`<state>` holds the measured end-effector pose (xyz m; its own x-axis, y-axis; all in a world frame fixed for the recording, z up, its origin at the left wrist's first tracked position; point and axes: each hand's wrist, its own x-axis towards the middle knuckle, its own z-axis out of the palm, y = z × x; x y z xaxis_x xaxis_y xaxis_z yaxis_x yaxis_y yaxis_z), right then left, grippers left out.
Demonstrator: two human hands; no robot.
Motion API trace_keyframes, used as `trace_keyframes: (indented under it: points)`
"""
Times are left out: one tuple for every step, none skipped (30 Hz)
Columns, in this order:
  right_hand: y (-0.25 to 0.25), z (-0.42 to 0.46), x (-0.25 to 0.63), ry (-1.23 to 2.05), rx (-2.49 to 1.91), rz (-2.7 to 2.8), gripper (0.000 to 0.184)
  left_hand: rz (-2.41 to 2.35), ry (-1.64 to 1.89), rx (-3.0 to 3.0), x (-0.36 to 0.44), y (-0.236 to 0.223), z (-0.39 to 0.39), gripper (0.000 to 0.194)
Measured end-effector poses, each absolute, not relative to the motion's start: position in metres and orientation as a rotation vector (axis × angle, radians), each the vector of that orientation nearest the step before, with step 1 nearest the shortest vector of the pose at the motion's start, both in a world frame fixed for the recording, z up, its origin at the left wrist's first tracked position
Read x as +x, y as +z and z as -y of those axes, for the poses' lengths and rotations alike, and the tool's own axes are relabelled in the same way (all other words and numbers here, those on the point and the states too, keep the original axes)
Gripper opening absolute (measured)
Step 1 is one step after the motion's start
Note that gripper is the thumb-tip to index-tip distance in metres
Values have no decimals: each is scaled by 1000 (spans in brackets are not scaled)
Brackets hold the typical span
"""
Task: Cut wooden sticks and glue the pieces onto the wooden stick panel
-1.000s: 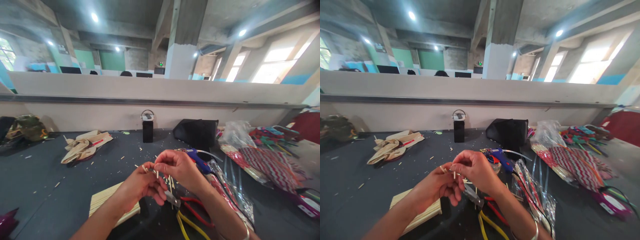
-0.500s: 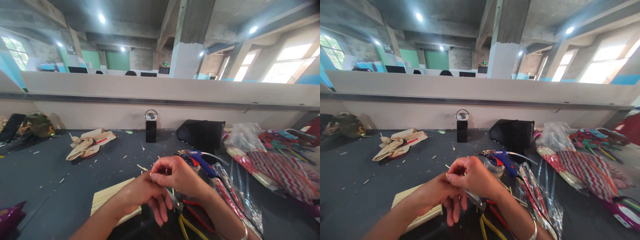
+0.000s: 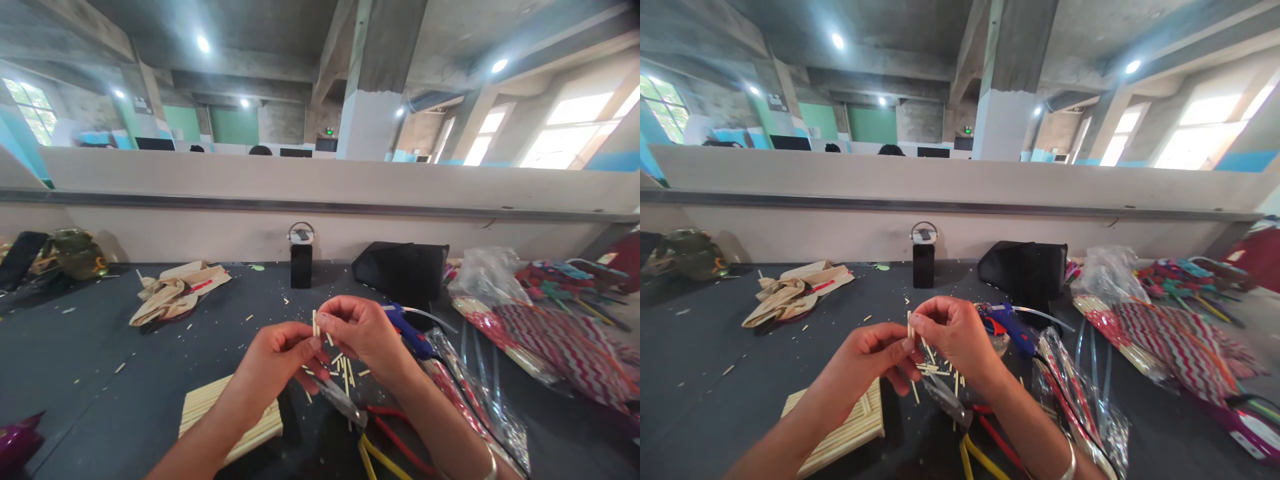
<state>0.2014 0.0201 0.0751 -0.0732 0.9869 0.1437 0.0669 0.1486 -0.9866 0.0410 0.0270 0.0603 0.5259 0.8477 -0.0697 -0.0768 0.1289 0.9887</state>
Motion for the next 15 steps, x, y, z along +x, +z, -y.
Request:
trace_keyframes:
  points:
    - [76, -19, 200, 1130, -1108, 1362, 20, -764, 782, 1244, 41, 61, -26, 28]
    - [76, -18, 199, 1141, -1098, 1339, 22, -752, 784, 1214, 40, 61, -26, 28]
    - [75, -18, 199, 1149, -1086, 1312, 23, -740, 784, 1181, 39, 62, -26, 27]
    - [75, -18, 198, 1158, -1074, 1286, 24, -732, 786, 1149, 39, 63, -25, 27]
    - [75, -18, 198, 1168, -1062, 1264, 25, -726, 789, 1122, 38, 63, -25, 27]
    - [74, -18, 198, 1178, -1050, 1244, 27, -722, 791, 1104, 38, 64, -25, 26]
    - [73, -18, 197, 1188, -1042, 1226, 28, -718, 792, 1092, 38, 65, -25, 26]
    - [73, -19, 197, 1194, -1037, 1210, 28, -715, 792, 1084, 38, 65, -25, 25]
    - [72, -19, 196, 1193, -1035, 1196, 29, -713, 792, 1075, 38, 65, -25, 25]
    - [71, -20, 196, 1194, -1033, 1185, 29, -711, 790, 1067, 38, 65, -25, 25]
    - [70, -20, 195, 1197, -1030, 1176, 29, -707, 788, 1059, 39, 65, -25, 25]
    - [69, -20, 194, 1202, -1027, 1172, 29, -703, 788, 1051, 39, 65, -26, 25]
    - [68, -20, 192, 1210, -1019, 1168, 29, -697, 791, 1045, 39, 65, -26, 25]
    - [67, -20, 191, 1220, -1007, 1161, 29, -691, 796, 1041, 39, 65, -26, 25]
    - [66, -20, 189, 1229, -994, 1148, 29, -685, 802, 1038, 39, 65, -26, 25]
